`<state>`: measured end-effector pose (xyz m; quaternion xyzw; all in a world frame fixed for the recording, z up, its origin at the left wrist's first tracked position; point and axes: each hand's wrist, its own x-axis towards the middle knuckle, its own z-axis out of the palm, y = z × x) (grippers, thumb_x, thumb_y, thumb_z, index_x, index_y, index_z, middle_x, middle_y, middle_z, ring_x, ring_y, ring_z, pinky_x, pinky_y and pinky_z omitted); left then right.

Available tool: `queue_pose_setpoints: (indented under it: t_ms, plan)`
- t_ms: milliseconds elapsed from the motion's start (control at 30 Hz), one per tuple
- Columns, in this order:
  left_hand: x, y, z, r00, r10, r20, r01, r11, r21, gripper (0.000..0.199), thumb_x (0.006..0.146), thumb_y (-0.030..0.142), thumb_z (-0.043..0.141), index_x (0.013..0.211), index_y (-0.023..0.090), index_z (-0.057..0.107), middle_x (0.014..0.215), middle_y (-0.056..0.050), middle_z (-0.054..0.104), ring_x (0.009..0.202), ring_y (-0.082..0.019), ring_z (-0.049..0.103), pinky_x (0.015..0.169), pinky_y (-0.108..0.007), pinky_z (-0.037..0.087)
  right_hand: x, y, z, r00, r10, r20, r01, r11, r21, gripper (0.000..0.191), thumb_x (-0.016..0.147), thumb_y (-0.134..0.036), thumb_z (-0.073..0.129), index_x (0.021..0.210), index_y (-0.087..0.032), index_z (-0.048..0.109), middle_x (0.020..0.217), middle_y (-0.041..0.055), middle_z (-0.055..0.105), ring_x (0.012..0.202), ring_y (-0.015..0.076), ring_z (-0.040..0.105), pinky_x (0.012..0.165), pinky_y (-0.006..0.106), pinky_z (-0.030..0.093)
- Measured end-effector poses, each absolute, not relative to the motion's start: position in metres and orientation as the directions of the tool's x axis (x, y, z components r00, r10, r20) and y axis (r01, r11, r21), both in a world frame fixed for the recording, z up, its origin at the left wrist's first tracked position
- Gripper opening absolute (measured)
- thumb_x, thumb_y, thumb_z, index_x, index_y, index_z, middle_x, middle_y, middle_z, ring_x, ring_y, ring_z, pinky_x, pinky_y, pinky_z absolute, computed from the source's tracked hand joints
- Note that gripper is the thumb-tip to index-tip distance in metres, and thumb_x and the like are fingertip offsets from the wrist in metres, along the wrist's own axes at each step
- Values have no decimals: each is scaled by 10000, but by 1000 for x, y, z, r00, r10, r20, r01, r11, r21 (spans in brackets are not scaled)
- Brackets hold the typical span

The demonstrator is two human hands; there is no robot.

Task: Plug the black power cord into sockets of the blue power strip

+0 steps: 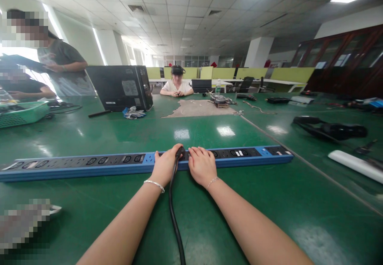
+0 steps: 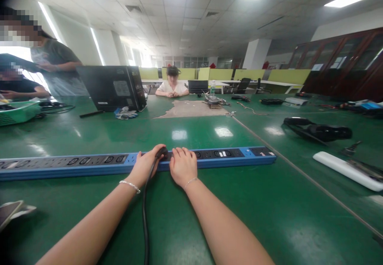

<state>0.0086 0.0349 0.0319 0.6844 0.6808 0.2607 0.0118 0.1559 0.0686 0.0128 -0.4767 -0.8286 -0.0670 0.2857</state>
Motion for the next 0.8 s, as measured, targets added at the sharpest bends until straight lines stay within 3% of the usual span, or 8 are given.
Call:
queue_pose_setpoints:
  t_ms: [133, 367, 800]
  plan:
    - [11, 32, 41, -33, 951, 309, 939, -77, 336, 380, 865, 211, 366, 1222, 332, 413, 1107, -38, 647, 990, -199, 604, 1013, -631, 160, 156, 68, 13, -379, 759, 529, 832, 530, -163, 380, 888, -299, 340, 1196, -218, 547, 1234, 37, 568, 1153, 200, 427, 947, 360, 254]
    - [24, 21, 48, 46, 914, 403, 983, -112, 143, 349, 880, 184, 319, 1190, 287, 443, 1082, -57, 643, 977, -202, 596, 1025, -643, 102, 154, 67, 13, -377, 760, 530, 834, 527, -162, 378, 887, -293, 340, 1195, -223, 549, 1230, 39, 569, 1152, 200, 429, 946, 361, 258]
    - [35, 17, 48, 118, 879, 462, 990, -143, 19, 331, 888, 198, 307, 1176, 246, 460, 1035, -56, 631, 948, -203, 595, 1040, -619, 123, 154, 67, 15, -375, 764, 525, 835, 525, -168, 361, 888, -280, 338, 1175, -227, 550, 1221, 30, 573, 1151, 204, 427, 942, 361, 260]
